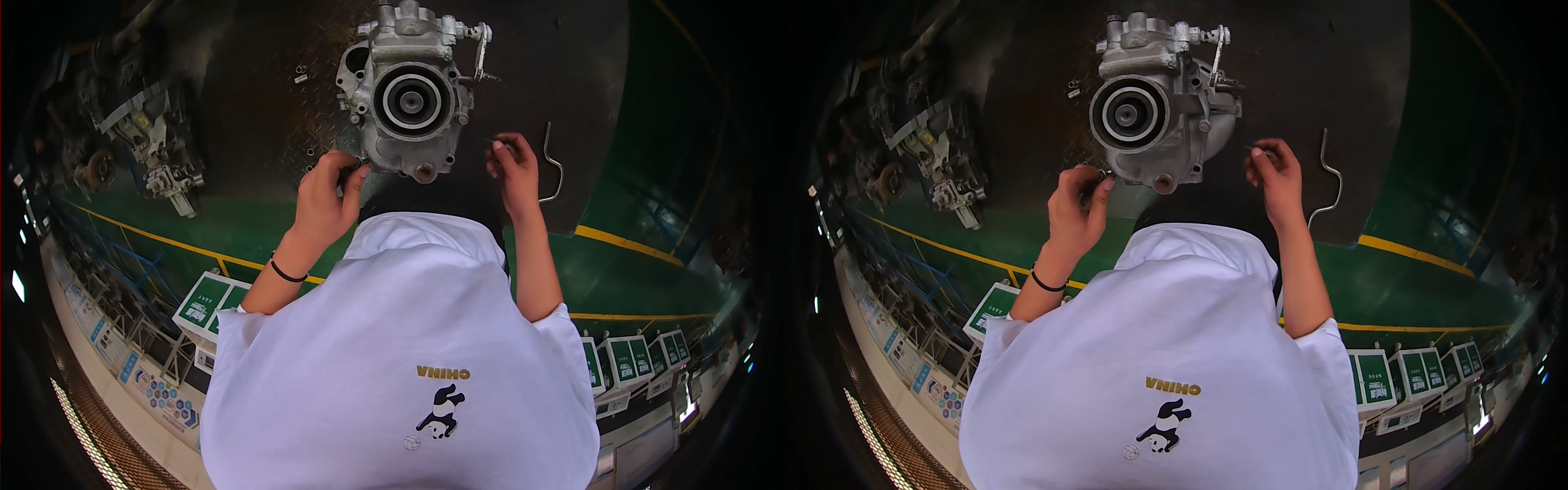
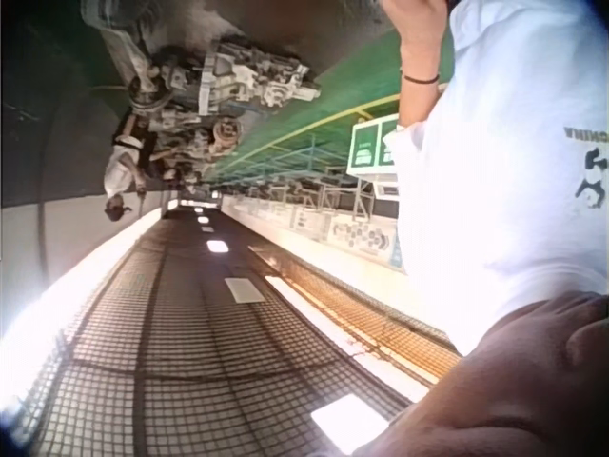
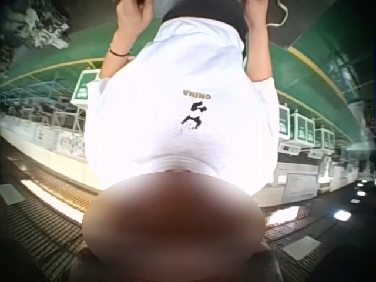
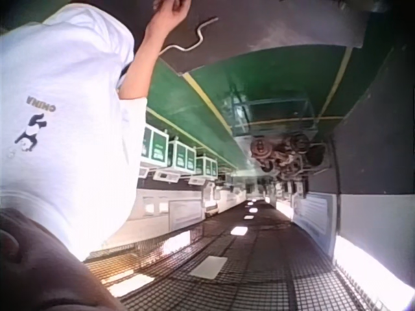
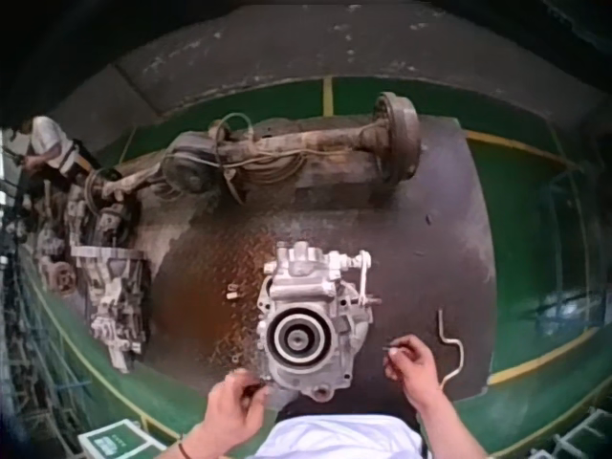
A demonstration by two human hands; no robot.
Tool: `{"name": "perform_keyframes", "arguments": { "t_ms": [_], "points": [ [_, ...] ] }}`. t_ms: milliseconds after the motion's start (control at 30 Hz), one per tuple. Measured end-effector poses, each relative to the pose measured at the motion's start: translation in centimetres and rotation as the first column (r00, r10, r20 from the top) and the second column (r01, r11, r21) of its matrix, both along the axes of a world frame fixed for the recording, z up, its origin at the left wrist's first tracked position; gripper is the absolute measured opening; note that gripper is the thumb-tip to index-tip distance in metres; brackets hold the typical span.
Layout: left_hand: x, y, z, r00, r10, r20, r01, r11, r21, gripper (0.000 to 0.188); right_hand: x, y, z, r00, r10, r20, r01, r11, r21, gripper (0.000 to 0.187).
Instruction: Use a speed handle wrench to remove bolts from an automotive transmission housing and separate the casing sections.
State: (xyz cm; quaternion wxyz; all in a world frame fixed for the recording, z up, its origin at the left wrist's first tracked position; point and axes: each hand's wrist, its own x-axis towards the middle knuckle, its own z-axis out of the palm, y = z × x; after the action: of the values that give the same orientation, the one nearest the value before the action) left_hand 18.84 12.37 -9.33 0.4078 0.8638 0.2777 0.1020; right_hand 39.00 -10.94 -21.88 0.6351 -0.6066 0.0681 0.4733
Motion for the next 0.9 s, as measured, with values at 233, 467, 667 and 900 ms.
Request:
{"name": "perform_keyframes", "arguments": {
  "t_ms": [233, 467, 667, 900],
  "points": [
    [-0.4, -0.2, -1.6, 0.983, 0.182, 0.008, -0.17, 0.931, -0.324, 0.025, 2.8, 5.9, 4.3, 0.976, 0.071, 0.204, -0.124, 0.957, 0.26, 0.023],
    [-0.3, 0.2, -1.8, 0.947, 0.318, -0.049, -0.264, 0.683, -0.68, 0.042, 5.5, 8.6, 5.1, 0.942, 0.127, 0.311, -0.201, 0.955, 0.218, 0.029],
    [-0.5, 0.8, -2.1, 0.958, 0.281, -0.056, -0.228, 0.63, -0.742, 0.048, 5.3, 10.0, 5.1, 0.937, 0.088, 0.339, -0.167, 0.963, 0.21, 0.026],
    [-0.7, 0.9, -2.3, 0.957, 0.287, -0.048, -0.218, 0.6, -0.769, 0.049, 7.7, 10.0, 6.0, 0.778, 0.282, 0.561, -0.38, 0.923, 0.064, 0.024]
  ]
}}
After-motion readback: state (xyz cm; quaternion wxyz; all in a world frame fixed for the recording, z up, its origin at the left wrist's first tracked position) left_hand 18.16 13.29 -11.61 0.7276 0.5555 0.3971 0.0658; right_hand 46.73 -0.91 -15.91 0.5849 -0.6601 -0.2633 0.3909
